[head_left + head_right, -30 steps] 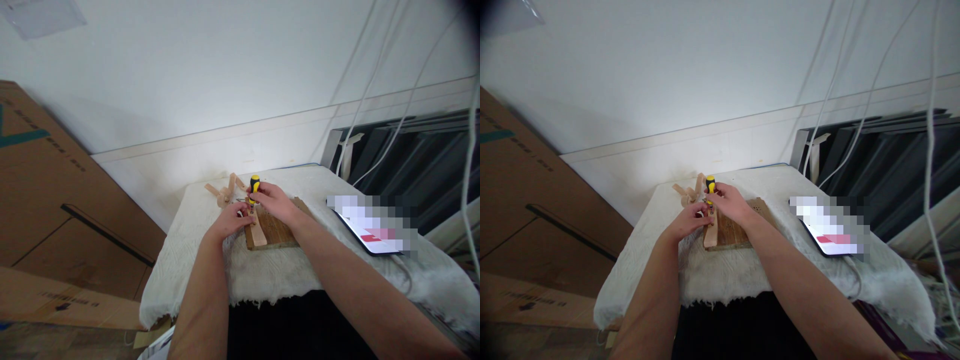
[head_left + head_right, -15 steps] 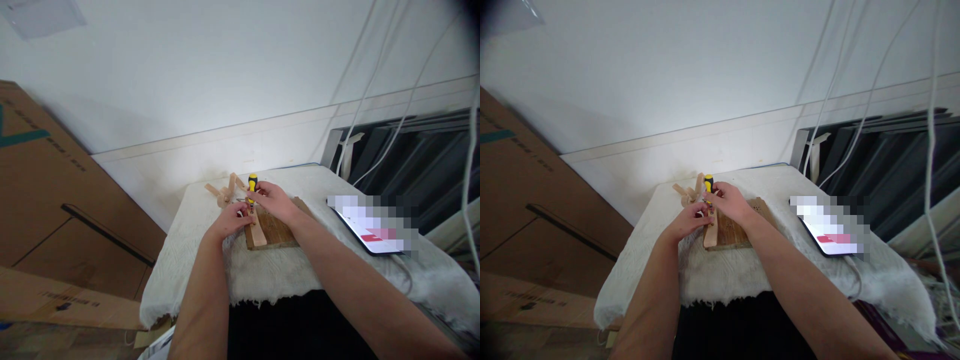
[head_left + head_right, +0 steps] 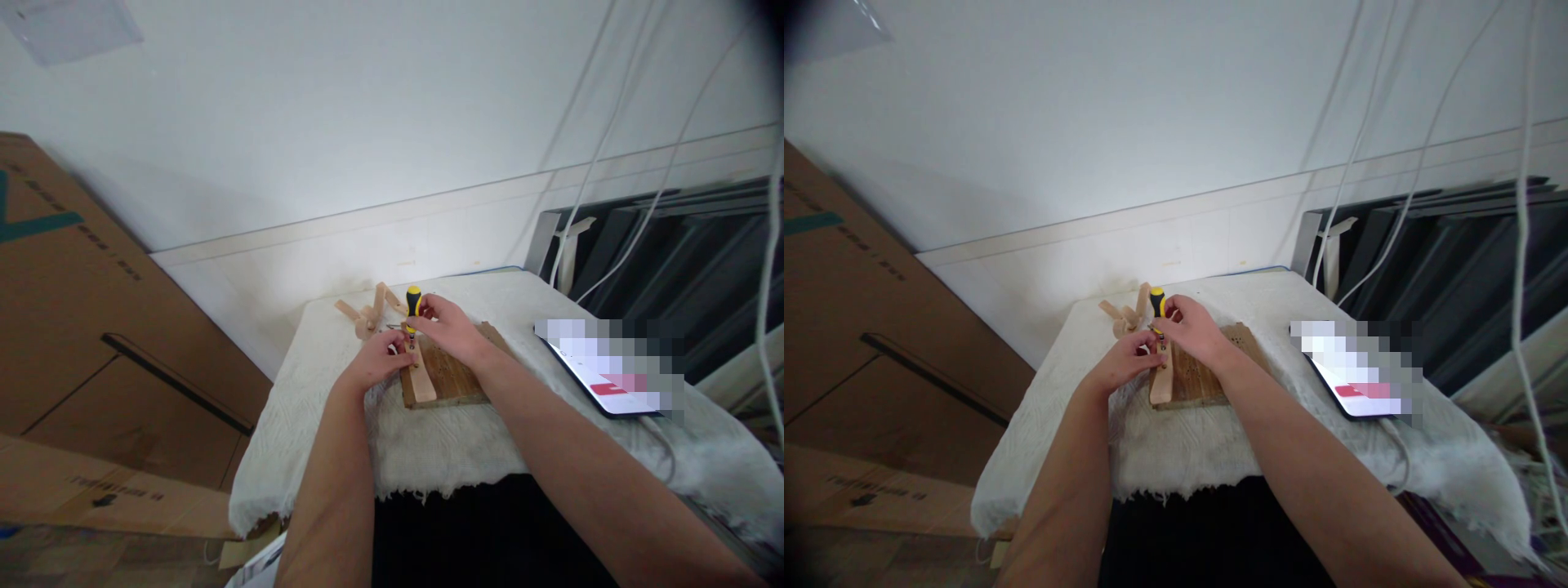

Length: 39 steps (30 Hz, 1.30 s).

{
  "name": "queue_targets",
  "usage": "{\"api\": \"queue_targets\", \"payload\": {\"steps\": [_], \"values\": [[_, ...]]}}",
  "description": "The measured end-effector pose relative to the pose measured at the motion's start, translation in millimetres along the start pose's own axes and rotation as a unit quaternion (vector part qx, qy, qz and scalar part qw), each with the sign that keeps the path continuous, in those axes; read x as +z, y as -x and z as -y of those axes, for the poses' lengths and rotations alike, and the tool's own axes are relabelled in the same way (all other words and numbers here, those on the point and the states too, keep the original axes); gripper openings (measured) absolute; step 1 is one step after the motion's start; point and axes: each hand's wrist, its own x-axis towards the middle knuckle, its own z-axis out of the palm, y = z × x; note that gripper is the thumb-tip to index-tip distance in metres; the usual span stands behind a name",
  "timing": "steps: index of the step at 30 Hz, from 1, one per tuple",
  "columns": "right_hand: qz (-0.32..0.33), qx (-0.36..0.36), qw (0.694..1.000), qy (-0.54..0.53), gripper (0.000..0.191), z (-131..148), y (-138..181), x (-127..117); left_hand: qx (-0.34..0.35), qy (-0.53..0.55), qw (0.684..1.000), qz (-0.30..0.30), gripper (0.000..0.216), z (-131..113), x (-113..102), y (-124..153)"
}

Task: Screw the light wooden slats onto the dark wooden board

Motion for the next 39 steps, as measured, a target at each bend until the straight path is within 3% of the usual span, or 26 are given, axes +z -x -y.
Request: {"api": "queue_targets", "payload": {"steps": [15,21,35,39], "values": [[0.012,-0.022,0.999,-0.025,0.022,2.9,2.1,-2.2,-0.005,0.001,1.000,-0.005,0.022,-3.7,0.9,0.6],[-0.029,-0.013,0.999,-0.009,0.026,1.3,1.3,-0.8,-0.004,-0.006,1.000,-0.003,0.021,-2.2,0.4,0.0],[0.013,0.012,0.992,-0.127,0.024,-1.6,0.3,0.1,0.006,-0.018,1.000,0.000,0.020,-1.4,-0.4,1.0],[0.013,0.010,0.994,-0.108,0.023,0.1,1.2,-1.1,0.004,-0.014,1.000,0.002,0.020,-1.2,-0.2,0.9]]}}
